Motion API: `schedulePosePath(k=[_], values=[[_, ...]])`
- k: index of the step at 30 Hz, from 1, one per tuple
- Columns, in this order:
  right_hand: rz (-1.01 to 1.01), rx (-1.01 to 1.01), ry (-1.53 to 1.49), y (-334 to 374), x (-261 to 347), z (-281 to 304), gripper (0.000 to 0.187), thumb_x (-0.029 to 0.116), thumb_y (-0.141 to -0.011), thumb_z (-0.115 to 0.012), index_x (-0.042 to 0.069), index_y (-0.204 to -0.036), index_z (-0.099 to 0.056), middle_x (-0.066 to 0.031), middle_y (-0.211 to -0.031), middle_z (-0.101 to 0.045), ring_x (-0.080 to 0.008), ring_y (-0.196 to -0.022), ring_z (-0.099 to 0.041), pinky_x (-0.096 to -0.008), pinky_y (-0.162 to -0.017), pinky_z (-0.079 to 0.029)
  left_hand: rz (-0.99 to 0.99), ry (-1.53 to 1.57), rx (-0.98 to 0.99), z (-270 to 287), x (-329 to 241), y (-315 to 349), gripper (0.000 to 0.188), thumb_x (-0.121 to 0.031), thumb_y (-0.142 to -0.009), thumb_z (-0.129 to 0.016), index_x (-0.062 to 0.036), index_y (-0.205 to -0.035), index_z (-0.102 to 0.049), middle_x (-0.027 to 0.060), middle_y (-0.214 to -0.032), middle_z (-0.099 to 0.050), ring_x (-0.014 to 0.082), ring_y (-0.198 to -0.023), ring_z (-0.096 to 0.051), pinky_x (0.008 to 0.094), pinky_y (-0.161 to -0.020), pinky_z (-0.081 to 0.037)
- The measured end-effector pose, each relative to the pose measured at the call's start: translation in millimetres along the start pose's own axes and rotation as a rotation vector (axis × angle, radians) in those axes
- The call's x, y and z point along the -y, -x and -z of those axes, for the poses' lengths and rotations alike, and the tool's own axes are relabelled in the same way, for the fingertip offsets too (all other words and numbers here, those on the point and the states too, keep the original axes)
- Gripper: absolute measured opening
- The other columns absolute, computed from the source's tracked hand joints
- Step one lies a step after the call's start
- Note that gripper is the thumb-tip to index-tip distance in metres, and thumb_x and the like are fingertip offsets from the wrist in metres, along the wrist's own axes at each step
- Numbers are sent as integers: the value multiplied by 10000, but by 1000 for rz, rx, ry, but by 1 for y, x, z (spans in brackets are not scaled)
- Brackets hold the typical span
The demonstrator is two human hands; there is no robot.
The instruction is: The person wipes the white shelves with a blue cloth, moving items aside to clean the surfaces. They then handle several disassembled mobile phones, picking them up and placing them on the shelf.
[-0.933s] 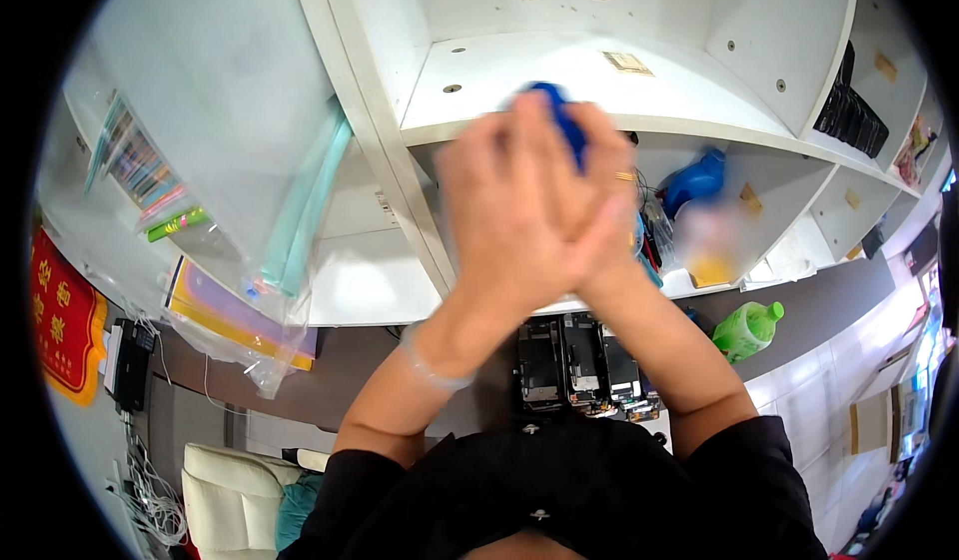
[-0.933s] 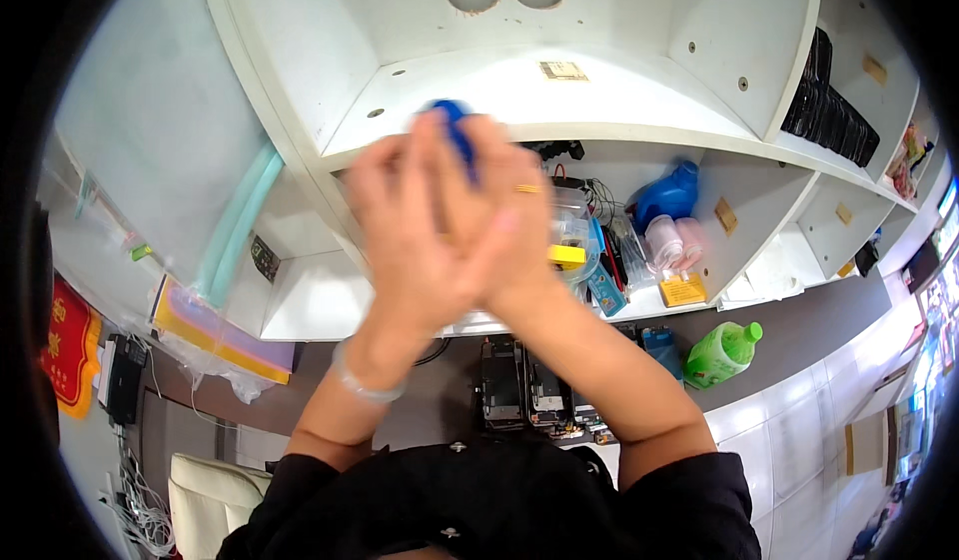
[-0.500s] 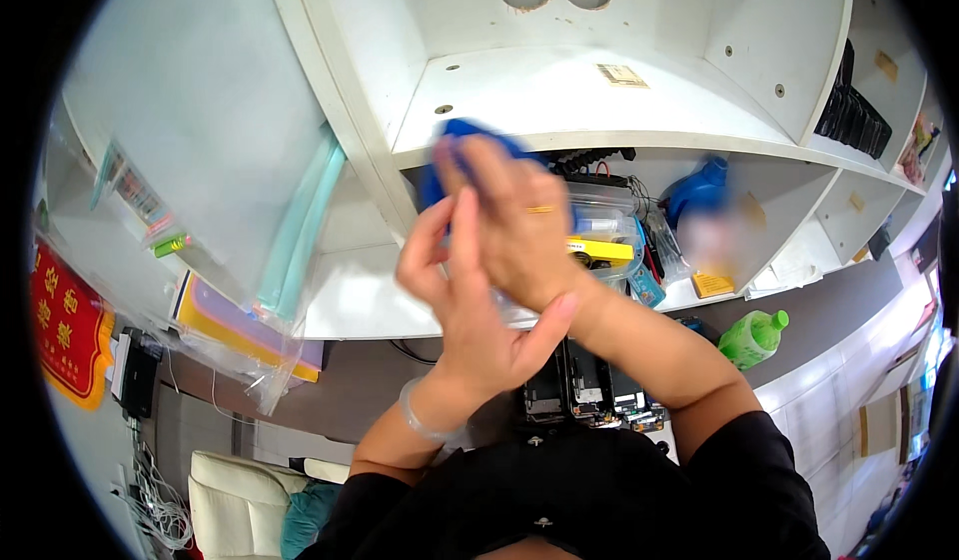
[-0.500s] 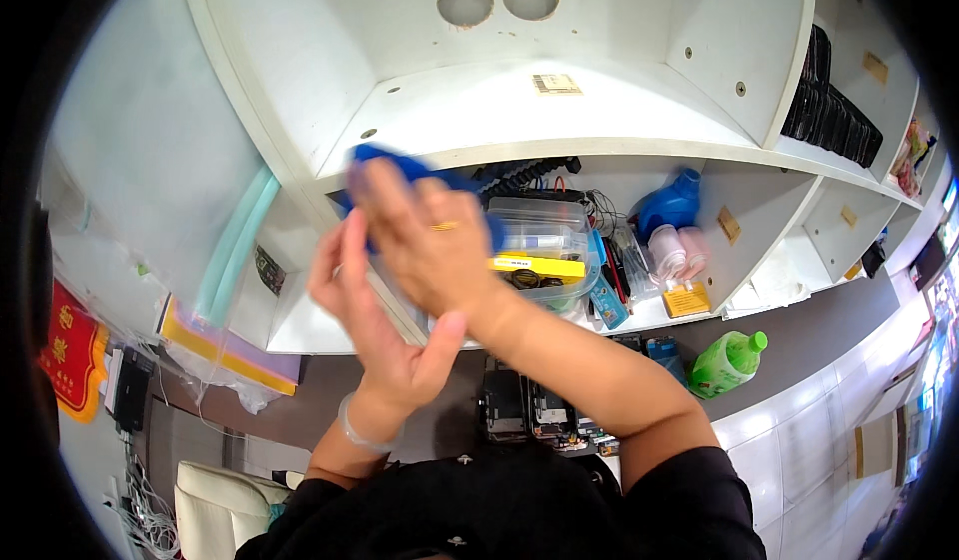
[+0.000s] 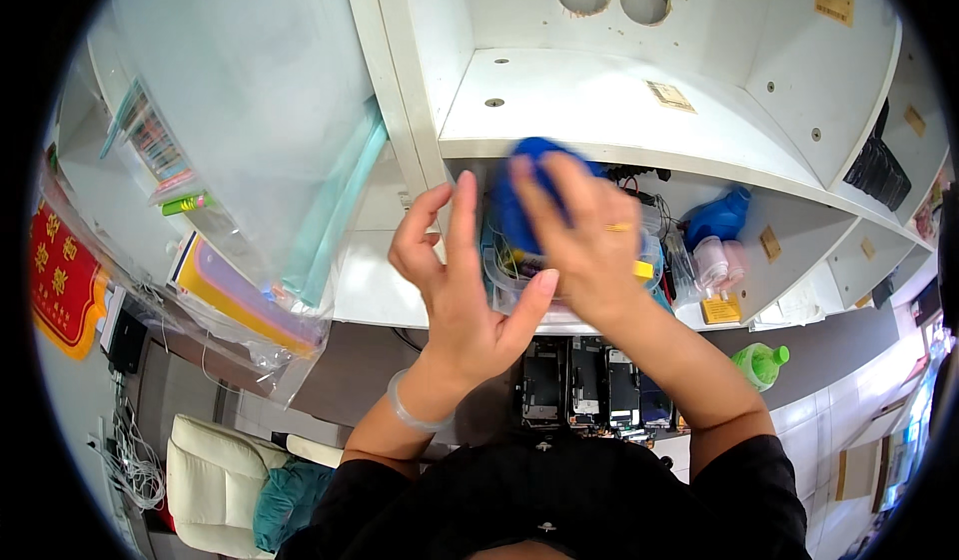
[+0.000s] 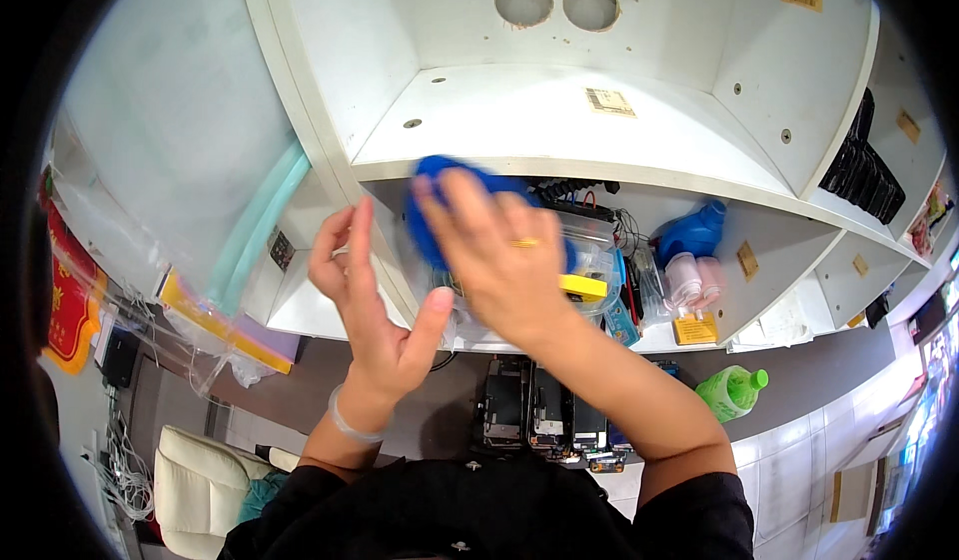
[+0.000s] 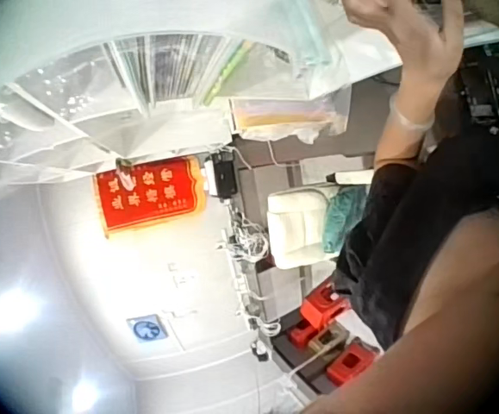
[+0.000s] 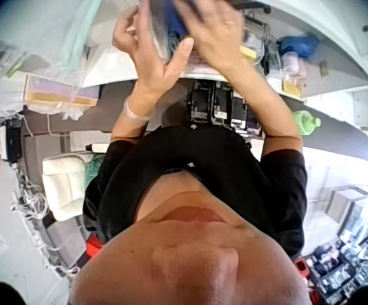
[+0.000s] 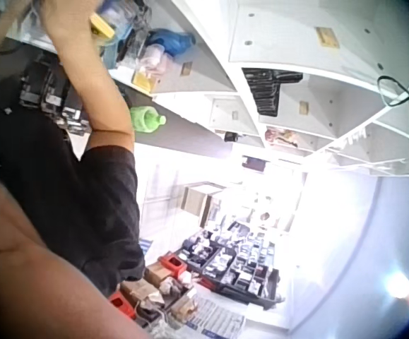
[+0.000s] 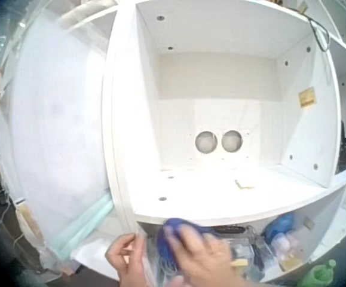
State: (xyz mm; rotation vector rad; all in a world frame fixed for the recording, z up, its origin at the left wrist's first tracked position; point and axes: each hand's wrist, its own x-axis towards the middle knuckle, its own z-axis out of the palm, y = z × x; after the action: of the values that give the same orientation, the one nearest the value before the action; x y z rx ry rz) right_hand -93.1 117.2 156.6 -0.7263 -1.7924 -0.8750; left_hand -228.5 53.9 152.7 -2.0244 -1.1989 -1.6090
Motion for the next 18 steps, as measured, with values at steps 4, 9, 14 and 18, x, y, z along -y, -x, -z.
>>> schedulePosePath(k=[4,9,14,18], values=[[37,31,-135,-21,28,-17,447,174,-699,-565,172,-1142,-626,23,-1200,-499,-154,-833,-506,-301,-676,-362,9,28,-60,3,4,-1,796,-297,-751,-673,61,-1358,-301,220,-1291,-288,308,-1122,-271,380,-878,-280],[-1,59,48,8,-24,27,484,158,-704,-554,128,-1184,-599,-13,-1197,-520,-166,-806,-517,-300,-710,-377,29,-33,-45,12,13,5,780,-313,-764,-663,60,-1350,-309,216,-1287,-298,306,-1099,-273,380,-868,-276],[-1,53,-130,-15,11,1,443,165,-710,-543,110,-1145,-607,-28,-1168,-518,-156,-783,-509,-306,-610,-366,48,12,-37,11,16,5,770,-292,-769,-657,58,-1353,-297,218,-1278,-304,305,-1097,-280,381,-875,-279],[49,4,-180,-28,32,-15,427,174,-693,-556,135,-1113,-618,15,-1193,-505,-137,-774,-480,-282,-596,-337,37,72,-47,8,5,1,753,-280,-772,-649,63,-1348,-306,219,-1271,-308,308,-1091,-288,381,-876,-283]])
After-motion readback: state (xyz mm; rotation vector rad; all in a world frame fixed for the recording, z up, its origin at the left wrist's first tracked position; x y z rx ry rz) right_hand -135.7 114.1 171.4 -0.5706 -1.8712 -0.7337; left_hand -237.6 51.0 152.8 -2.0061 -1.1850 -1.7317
